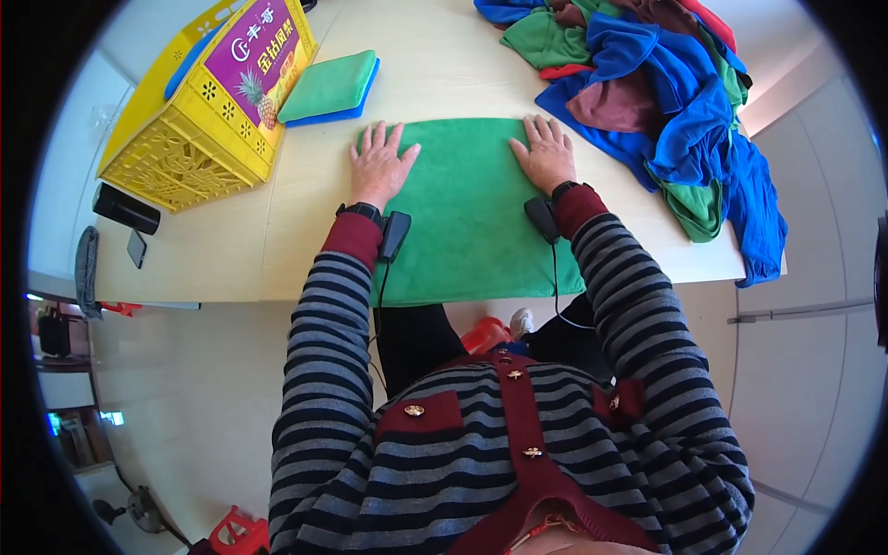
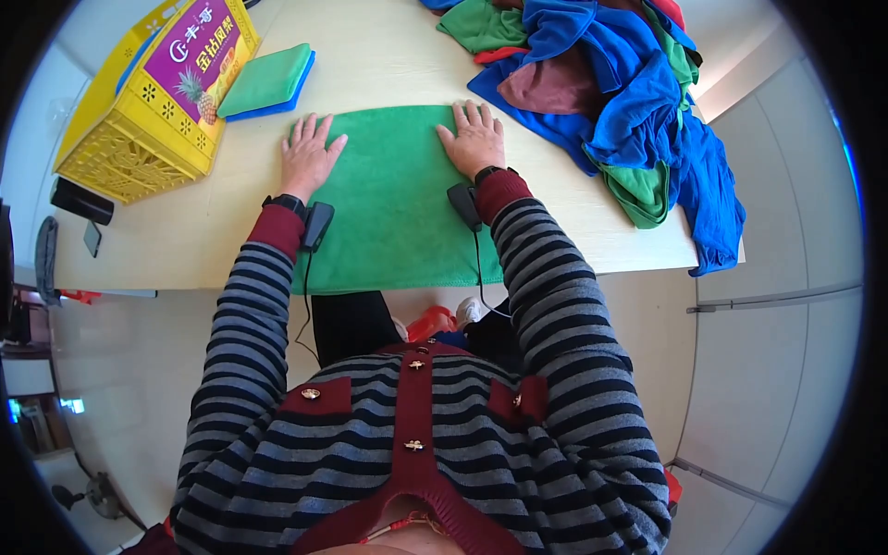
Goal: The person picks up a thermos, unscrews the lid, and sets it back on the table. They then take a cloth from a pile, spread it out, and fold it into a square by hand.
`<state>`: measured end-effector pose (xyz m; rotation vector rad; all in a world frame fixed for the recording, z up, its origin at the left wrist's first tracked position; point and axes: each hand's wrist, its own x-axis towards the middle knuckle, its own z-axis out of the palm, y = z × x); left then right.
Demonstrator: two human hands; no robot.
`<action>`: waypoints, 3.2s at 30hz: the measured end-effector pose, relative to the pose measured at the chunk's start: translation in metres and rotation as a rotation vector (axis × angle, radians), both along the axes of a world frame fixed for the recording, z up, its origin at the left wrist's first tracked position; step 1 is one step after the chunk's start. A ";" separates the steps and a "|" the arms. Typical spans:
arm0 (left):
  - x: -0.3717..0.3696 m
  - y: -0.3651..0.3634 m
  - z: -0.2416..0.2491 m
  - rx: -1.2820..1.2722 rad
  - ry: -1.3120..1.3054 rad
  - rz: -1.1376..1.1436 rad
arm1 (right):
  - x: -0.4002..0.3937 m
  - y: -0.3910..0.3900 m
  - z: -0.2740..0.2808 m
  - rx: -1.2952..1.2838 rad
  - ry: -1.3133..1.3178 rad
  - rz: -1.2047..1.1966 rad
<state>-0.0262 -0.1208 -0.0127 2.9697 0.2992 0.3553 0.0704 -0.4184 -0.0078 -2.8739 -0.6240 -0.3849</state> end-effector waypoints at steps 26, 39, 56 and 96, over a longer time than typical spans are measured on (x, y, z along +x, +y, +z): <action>-0.156 -0.073 0.003 0.072 0.001 -0.107 | -0.178 -0.006 0.008 0.048 0.025 0.238; -0.175 -0.053 -0.004 0.025 -0.028 -0.120 | -0.157 -0.112 -0.004 0.018 0.021 -0.010; -0.251 -0.047 0.006 -0.043 -0.366 -0.417 | -0.212 -0.132 0.025 0.176 0.098 0.452; -0.151 -0.095 0.046 -0.155 -0.419 -0.459 | -0.161 0.015 0.039 0.183 -0.041 0.267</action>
